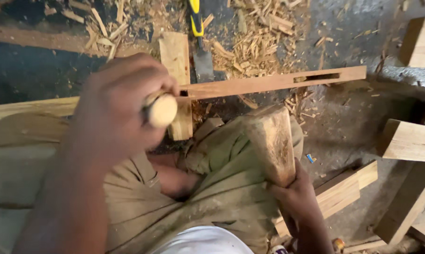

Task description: The person carves a rectangular slot into a wooden plank using a chisel and a wooden mallet. They repeatedly strike the chisel to remove wood chips and then use a chisel to clear the debris from the slot.

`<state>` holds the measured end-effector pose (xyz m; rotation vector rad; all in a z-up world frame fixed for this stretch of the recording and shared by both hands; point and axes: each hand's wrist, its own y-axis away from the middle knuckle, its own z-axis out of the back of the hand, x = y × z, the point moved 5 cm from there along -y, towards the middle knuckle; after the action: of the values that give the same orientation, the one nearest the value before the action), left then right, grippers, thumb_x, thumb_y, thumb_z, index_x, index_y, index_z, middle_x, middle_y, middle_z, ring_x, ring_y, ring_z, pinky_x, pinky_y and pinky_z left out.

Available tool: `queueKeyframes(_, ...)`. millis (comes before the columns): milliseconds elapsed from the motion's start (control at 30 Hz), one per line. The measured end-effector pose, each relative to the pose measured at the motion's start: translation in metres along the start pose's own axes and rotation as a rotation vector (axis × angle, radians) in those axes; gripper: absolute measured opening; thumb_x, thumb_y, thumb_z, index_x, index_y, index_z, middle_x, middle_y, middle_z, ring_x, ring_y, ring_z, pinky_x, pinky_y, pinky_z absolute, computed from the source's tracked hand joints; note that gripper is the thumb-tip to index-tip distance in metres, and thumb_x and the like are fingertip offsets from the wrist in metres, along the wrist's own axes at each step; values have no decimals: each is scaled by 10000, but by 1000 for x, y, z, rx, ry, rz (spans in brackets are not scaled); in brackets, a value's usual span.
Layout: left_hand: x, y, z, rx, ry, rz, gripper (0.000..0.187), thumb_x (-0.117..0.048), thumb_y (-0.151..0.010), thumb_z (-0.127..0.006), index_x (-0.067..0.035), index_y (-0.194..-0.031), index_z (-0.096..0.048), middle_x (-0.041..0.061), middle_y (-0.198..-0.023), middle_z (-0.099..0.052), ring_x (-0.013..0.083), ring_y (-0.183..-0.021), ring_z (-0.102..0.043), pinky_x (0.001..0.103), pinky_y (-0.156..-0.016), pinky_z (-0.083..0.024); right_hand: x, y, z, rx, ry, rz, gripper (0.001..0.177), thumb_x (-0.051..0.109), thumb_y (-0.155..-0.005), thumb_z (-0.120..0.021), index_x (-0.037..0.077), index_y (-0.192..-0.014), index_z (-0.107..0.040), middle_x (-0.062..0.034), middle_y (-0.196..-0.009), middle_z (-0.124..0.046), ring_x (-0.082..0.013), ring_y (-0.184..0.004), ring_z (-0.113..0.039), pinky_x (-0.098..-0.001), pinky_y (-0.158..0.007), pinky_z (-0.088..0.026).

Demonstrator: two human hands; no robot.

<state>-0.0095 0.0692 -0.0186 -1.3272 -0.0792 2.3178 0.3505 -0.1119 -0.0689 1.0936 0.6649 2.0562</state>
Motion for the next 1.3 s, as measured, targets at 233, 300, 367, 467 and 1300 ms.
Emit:
queueKeyframes(233,52,13,-73,491,-817,212,290,-326,-667,-846,-116,-851,-765,71,-855,-727,304,-859,-702,437,-769,-540,4,9,-4,5,-155,87,723,-61,-639,-747,18,-1335,-567,-87,-1140,-719,-185,-1016,-672,-328,-879,-545)
queueKeyframes(300,52,14,-83,419,-925,144,22,-157,-843,-767,-165,-826,-779,80,-798,-722,284,-806,-710,423,-757,-542,1,13,0,-21,-166,116,749,-54,-634,-758,40,-1348,-553,-83,-1145,-715,-185,-1018,-672,-331,-877,-547)
queueKeyframes(367,53,15,-90,472,-962,149,29,-154,-783,-748,-161,-783,-776,76,-753,-719,280,-760,-714,428,-705,-534,-4,21,-1,-52,-209,112,767,-43,-624,-762,63,-1354,-550,-75,-1148,-712,-182,-1022,-669,-328,-880,-542)
queueKeyframes(467,46,23,-100,513,-862,187,97,-215,-721,-745,-155,-786,-782,112,-741,-720,312,-735,-712,443,-681,-519,1,28,0,-90,-132,226,656,-14,-652,-795,6,-1281,-610,-107,-1122,-713,-191,-1007,-660,-333,-874,-544)
queueKeyframes(1300,7,42,-123,267,-789,97,100,-154,-842,-647,-172,-783,-726,40,-752,-705,254,-807,-677,414,-752,-466,-2,12,2,-26,-51,197,659,14,-646,-782,23,-1283,-615,-95,-1114,-735,-189,-1012,-674,-332,-897,-534)
